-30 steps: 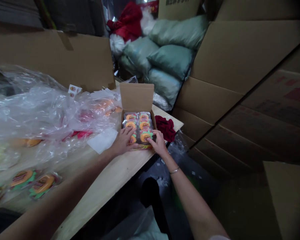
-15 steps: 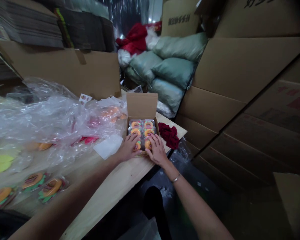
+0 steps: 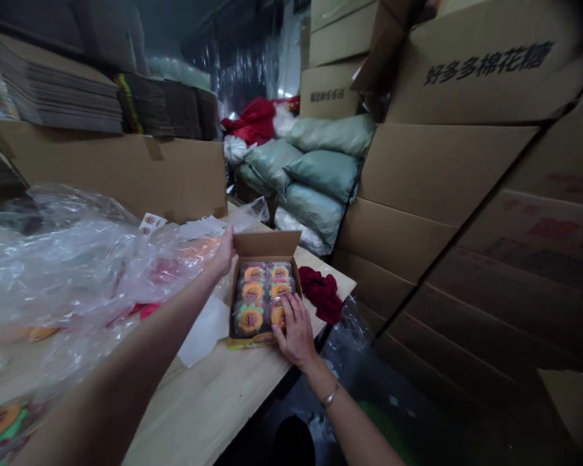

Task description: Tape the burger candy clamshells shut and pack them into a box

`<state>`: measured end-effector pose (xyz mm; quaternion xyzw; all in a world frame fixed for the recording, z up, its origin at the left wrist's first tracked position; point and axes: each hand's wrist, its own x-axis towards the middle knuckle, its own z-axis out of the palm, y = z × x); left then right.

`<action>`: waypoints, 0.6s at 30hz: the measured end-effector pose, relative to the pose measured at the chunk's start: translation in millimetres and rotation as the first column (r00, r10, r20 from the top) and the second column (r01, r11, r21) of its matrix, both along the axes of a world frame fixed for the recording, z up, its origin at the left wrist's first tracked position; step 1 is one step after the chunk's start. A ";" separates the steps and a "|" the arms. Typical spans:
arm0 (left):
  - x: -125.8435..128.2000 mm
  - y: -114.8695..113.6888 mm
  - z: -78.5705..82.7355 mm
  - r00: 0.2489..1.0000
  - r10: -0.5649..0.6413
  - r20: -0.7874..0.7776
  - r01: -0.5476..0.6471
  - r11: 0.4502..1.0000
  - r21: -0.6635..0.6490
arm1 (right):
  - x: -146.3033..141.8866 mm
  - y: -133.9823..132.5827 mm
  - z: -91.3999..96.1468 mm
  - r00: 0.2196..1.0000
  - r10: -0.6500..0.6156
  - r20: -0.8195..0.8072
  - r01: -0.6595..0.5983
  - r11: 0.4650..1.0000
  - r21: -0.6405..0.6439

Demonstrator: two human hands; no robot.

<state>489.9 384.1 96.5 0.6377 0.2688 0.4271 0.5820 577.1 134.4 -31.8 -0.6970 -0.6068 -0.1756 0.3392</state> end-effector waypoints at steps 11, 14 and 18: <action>-48.8 -109.4 -109.2 0.900 0.346 -0.265 -0.187 0.855 0.483 | -20.2 -11.9 -30.3 0.991 -0.125 -0.047 0.126 0.991 0.031; -34.0 -102.7 -110.0 0.869 0.365 -0.333 -0.177 0.859 0.480 | -13.0 -8.9 -35.7 0.992 -0.117 -0.037 0.117 0.993 0.009; 2.7 -61.2 -99.1 0.853 0.299 -0.428 -0.085 0.888 0.451 | 10.0 21.3 -35.4 0.980 -0.197 -0.007 0.197 0.980 0.010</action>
